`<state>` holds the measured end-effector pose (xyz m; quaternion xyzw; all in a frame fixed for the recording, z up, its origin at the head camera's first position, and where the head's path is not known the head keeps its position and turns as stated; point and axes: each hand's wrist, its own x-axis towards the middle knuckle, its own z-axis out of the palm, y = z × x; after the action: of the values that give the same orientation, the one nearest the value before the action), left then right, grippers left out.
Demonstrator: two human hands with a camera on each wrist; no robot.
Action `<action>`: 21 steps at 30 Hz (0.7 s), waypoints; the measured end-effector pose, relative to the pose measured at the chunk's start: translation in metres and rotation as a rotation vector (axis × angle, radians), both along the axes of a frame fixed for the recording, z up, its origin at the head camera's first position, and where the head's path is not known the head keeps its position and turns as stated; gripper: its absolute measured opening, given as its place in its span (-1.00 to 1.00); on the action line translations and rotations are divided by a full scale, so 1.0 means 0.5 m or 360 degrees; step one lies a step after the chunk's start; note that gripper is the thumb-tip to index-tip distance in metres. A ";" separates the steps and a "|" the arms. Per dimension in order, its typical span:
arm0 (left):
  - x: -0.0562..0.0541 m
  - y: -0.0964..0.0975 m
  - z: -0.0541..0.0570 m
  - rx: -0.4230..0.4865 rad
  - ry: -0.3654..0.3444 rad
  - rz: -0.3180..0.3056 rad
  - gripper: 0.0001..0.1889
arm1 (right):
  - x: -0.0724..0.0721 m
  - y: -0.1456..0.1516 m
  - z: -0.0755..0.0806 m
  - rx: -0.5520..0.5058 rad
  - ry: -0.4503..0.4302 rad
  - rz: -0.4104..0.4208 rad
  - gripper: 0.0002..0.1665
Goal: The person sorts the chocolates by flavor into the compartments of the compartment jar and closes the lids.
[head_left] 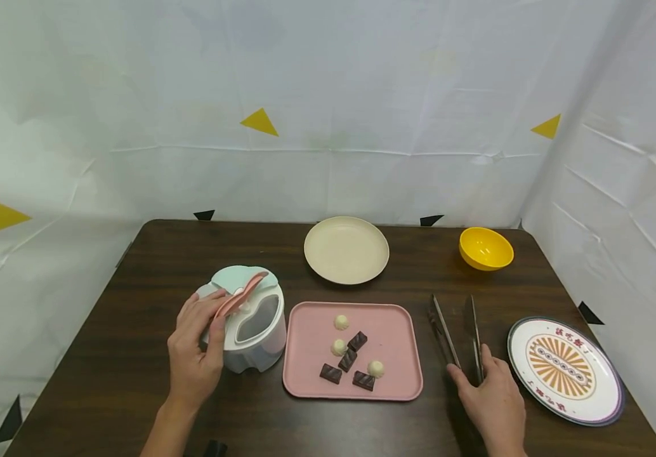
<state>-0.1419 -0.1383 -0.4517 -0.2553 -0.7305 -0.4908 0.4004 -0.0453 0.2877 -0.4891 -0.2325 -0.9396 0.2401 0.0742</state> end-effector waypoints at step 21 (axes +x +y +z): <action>0.028 0.020 0.056 -0.0003 0.0023 0.0009 -0.82 | -0.001 0.002 -0.003 -0.0069 -0.0015 -0.0064 -0.20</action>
<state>-0.1279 -0.1283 -0.4239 -0.2571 -0.7289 -0.4871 0.4067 -0.0460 0.2889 -0.4908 -0.2540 -0.9296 0.2577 0.0696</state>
